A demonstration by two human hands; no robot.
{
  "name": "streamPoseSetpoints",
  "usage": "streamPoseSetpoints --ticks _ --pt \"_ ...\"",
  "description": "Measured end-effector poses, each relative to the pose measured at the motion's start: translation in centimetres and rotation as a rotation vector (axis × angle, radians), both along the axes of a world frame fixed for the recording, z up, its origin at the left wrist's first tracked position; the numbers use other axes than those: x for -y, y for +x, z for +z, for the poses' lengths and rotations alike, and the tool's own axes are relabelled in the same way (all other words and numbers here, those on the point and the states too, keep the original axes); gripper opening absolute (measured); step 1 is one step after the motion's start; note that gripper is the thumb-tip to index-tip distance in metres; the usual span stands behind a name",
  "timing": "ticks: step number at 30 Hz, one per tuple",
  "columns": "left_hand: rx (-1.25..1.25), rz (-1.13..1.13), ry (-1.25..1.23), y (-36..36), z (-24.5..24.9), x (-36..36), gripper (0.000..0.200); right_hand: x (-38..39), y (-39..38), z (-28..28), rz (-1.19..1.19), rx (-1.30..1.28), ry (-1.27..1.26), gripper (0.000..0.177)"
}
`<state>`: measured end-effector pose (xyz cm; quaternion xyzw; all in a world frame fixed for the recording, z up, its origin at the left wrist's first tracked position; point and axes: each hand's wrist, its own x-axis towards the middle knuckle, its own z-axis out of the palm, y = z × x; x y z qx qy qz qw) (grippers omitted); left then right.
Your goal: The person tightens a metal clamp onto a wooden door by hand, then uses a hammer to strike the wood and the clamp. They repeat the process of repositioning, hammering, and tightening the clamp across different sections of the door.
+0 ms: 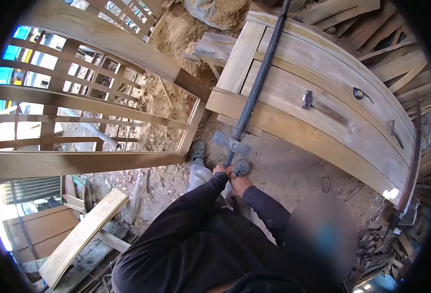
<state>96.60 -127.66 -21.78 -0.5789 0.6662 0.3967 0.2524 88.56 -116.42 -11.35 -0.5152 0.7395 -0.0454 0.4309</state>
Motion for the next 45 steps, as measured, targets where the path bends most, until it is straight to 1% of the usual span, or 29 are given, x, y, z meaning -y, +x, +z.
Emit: streamPoseSetpoints --ticks 2,5,6,8,9,10,11,12,13,14,15,17,20,23,24,27,29,30,31,32,33,35,36,37,39,42,44,45 --pt "0.055 0.02 0.025 -0.2 0.5 0.1 0.061 -0.4 -0.6 0.3 -0.044 0.092 -0.01 0.024" --pt "0.052 -0.008 -0.096 0.3 -1.7 -0.5 0.06 -1.3 -0.9 -1.6 -0.048 0.127 -0.067 0.026" --pt "0.059 0.018 -0.049 -0.2 -0.5 -0.5 0.056 -1.8 -1.2 -2.1 -0.05 0.139 -0.075 0.026" --pt "0.125 -0.033 -0.097 -0.4 -0.2 -0.6 0.054 -2.3 -1.4 -2.9 -0.012 0.165 -0.108 0.027" --pt "0.155 -0.016 -0.154 -1.1 1.9 -0.9 0.052 -2.9 -1.2 -4.9 -0.002 0.164 -0.148 0.026" --pt "0.152 -0.009 -0.169 -0.8 1.6 -1.2 0.049 -3.5 -0.6 -7.1 0.021 0.156 -0.193 0.026" --pt "0.096 0.03 -0.243 -0.7 2.5 -1.7 0.046 -3.4 -0.5 -7.1 0.045 0.102 -0.189 0.025" --pt "0.058 0.037 -0.253 -1.0 3.9 -1.6 0.044 -3.6 -0.7 -7.1 0.064 0.045 -0.182 0.024" --pt "0.07 0.03 -0.207 -0.7 3.1 -1.4 0.043 -3.6 -0.6 -7.2 0.065 0.048 -0.184 0.024" --pt "0.007 0.046 -0.267 -0.4 3.1 -1.7 0.042 -3.4 -0.6 -7.2 0.049 0.05 -0.175 0.025" --pt "0.02 0.076 -0.21 -0.9 4.4 -1.3 0.043 -2.9 -0.9 -6.9 0.07 0.018 -0.179 0.025" --pt "0.025 0.101 -0.126 -0.7 4.5 -1.0 0.045 -2.7 -0.4 -5.8 0.085 -0.031 -0.166 0.025" --pt "-0.032 0.001 -0.035 -0.2 5.5 0.0 0.047 -1.6 0.0 -3.0 -0.023 -0.047 -0.08 0.033" --pt "-0.104 -0.131 0.131 0.4 5.4 1.9 0.049 0.5 0.3 -3.6 -0.111 -0.09 0.167 0.039" --pt "-0.09 -0.229 -0.017 0.8 1.3 1.8 0.05 0.5 0.2 -5.2 -0.133 -0.069 0.222 0.039" --pt "-0.352 -0.103 0.43 1.6 -1.3 3.2 0.039 -0.2 1.4 -9.5 -0.125 -0.079 0.159 0.037" --pt "-0.463 -0.009 0.645 1.1 -3.2 3.2 0.037 -0.3 1.0 -9.5 -0.078 -0.083 0.141 0.038" --pt "-0.631 0.153 0.856 1.4 -5.1 2.4 0.041 -0.4 0.8 -8.8 -0.056 -0.08 0.136 0.038" --pt "-0.712 0.433 1.188 1.4 -4.1 1.7 0.043 -0.3 0.6 -7.9 -0.061 -0.087 0.145 0.039" --pt "-0.598 0.394 1.054 1.2 -3.3 2.1 0.045 0.0 0.6 -7.1 -0.067 -0.089 0.153 0.04" --pt "-0.485 0.351 0.918 1.1 -3.6 2.3 0.049 0.5 0.7 -6.4 -0.073 -0.089 0.159 0.04" --pt "-0.302 0.289 0.59 0.7 -1.8 1.5 0.058 -0.4 0.9 -7.7 -0.091 -0.133 -0.005 0.041" --pt "-0.218 0.256 0.423 0.1 -1.4 1.4 0.064 0.0 0.7 -7.4 -0.099 -0.161 -0.092 0.042" --pt "-0.188 0.217 0.348 -0.3 -1.2 1.4 0.063 0.6 0.5 -7.1 -0.084 -0.129 0.004 0.042" --pt "-0.208 0.122 0.314 -0.1 -1.5 1.4 0.061 0.8 0.2 -5.8 -0.043 -0.059 0.204 0.042" --pt "-0.294 -0.029 0.361 0.7 -4.4 1.3 0.058 0.9 0.2 -5.5 -0.067 -0.048 0.226 0.041" --pt "-0.285 0.002 0.358 0.8 -5.3 1.2 0.056 1.0 -0.2 -6.2 -0.056 -0.06 0.208 0.04" --pt "-0.221 0.163 0.389 0.6 -4.8 1.3 0.053 0.5 0.2 -7.5 -0.048 -0.077 0.177 0.04"
